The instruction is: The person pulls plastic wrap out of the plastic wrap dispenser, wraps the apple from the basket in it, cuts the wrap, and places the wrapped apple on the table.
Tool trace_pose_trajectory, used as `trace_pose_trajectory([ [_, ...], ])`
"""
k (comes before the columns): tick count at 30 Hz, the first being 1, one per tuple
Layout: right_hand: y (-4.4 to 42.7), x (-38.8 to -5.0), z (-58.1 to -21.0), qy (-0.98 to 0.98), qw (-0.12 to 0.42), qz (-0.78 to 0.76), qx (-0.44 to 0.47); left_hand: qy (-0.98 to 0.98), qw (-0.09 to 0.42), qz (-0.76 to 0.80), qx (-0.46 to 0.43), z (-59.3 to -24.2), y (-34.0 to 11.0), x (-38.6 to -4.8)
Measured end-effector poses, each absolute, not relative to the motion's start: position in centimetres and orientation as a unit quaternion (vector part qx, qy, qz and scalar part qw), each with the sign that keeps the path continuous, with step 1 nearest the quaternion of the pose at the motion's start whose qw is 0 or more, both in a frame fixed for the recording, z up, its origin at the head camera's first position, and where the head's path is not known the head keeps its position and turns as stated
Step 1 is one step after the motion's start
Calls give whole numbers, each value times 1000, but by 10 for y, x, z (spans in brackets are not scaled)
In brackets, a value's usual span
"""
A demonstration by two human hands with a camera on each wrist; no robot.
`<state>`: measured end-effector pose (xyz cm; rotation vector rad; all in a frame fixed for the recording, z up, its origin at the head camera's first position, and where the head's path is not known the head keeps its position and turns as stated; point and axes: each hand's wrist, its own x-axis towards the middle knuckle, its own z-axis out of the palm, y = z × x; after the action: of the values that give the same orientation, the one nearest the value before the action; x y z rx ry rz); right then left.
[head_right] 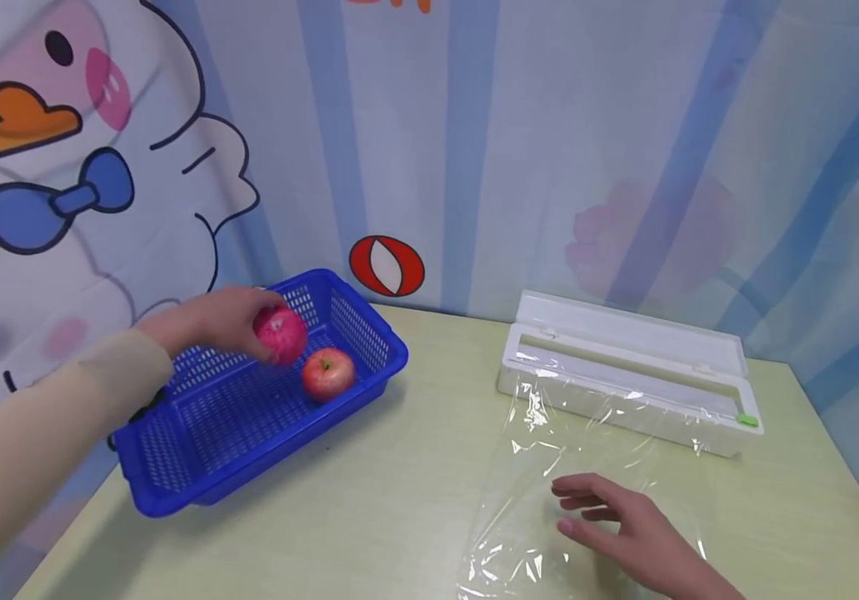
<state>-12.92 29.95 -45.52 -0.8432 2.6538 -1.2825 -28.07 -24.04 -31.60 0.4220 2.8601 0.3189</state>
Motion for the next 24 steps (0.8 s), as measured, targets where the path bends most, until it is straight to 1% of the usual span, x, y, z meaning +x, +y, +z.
trace_pose_trajectory([
  [4, 299, -130, -451, 865, 33, -420, -274, 972, 102, 118, 179, -300, -220, -277],
  [7, 299, -129, -448, 865, 39, -421, -269, 970, 99, 115, 189, -291, -201, -276],
  [11, 298, -129, -445, 868, 34, -418, -266, 969, 93, 113, 200, -283, -173, -274],
  [17, 297, -129, -442, 872, 17, -410, -266, 958, 99, 120, 241, -280, -127, -268],
  [24, 300, -127, -436, 877, 19, -410, -249, 944, 107, 124, 285, -284, -75, -253],
])
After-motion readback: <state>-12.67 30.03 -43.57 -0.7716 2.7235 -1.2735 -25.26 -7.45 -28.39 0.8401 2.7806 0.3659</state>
